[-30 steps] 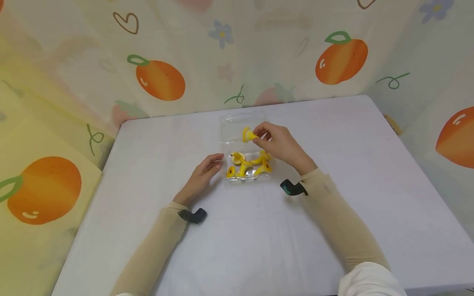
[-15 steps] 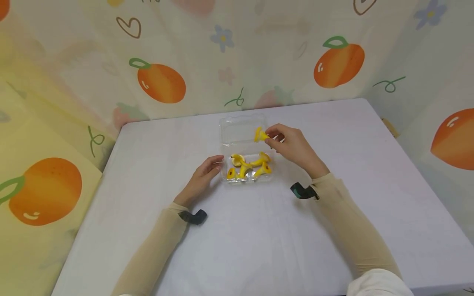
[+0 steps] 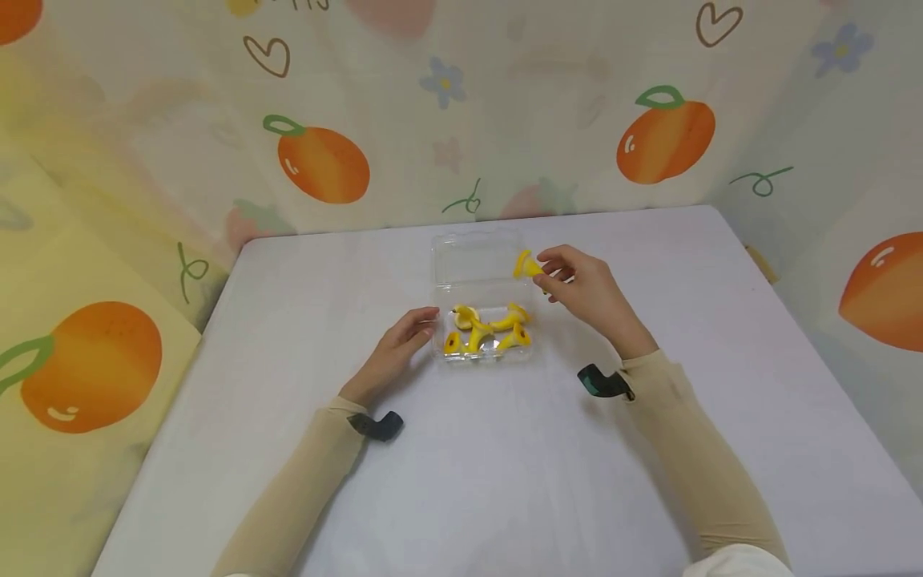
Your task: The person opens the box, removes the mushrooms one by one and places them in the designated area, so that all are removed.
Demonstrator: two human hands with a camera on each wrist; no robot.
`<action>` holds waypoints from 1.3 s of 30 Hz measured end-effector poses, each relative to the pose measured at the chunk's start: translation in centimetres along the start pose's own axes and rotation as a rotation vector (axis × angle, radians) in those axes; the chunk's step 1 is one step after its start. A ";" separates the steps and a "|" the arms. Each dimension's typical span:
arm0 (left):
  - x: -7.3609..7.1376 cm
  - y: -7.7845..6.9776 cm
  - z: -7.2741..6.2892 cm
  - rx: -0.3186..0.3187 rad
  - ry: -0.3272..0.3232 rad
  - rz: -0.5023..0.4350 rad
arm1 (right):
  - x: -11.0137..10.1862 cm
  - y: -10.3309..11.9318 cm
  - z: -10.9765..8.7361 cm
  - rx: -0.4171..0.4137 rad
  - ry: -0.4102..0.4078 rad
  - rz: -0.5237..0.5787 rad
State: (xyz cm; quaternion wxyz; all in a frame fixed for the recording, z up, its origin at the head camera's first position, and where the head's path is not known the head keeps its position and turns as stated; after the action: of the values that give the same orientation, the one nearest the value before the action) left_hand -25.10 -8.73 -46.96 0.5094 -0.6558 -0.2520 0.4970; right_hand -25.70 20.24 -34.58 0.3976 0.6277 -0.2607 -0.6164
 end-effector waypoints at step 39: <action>0.1 -0.2 0.0 0.000 -0.012 0.012 | -3.8 -2.9 -1.1 0.055 -0.164 0.094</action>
State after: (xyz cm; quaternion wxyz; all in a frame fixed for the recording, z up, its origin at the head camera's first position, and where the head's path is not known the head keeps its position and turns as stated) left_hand -25.04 -8.51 -46.80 0.5047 -0.6545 -0.2510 0.5039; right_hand -25.47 25.09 -34.91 0.3861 0.5728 -0.3384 -0.6390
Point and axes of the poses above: each hand's wrist, its own z-axis towards the middle knuckle, its own x-axis out of the palm, y = z × x, the point moved 7 cm from there along z, towards the middle knuckle, and after that the axes turned 6 degrees about z, right-handed, at the moved point
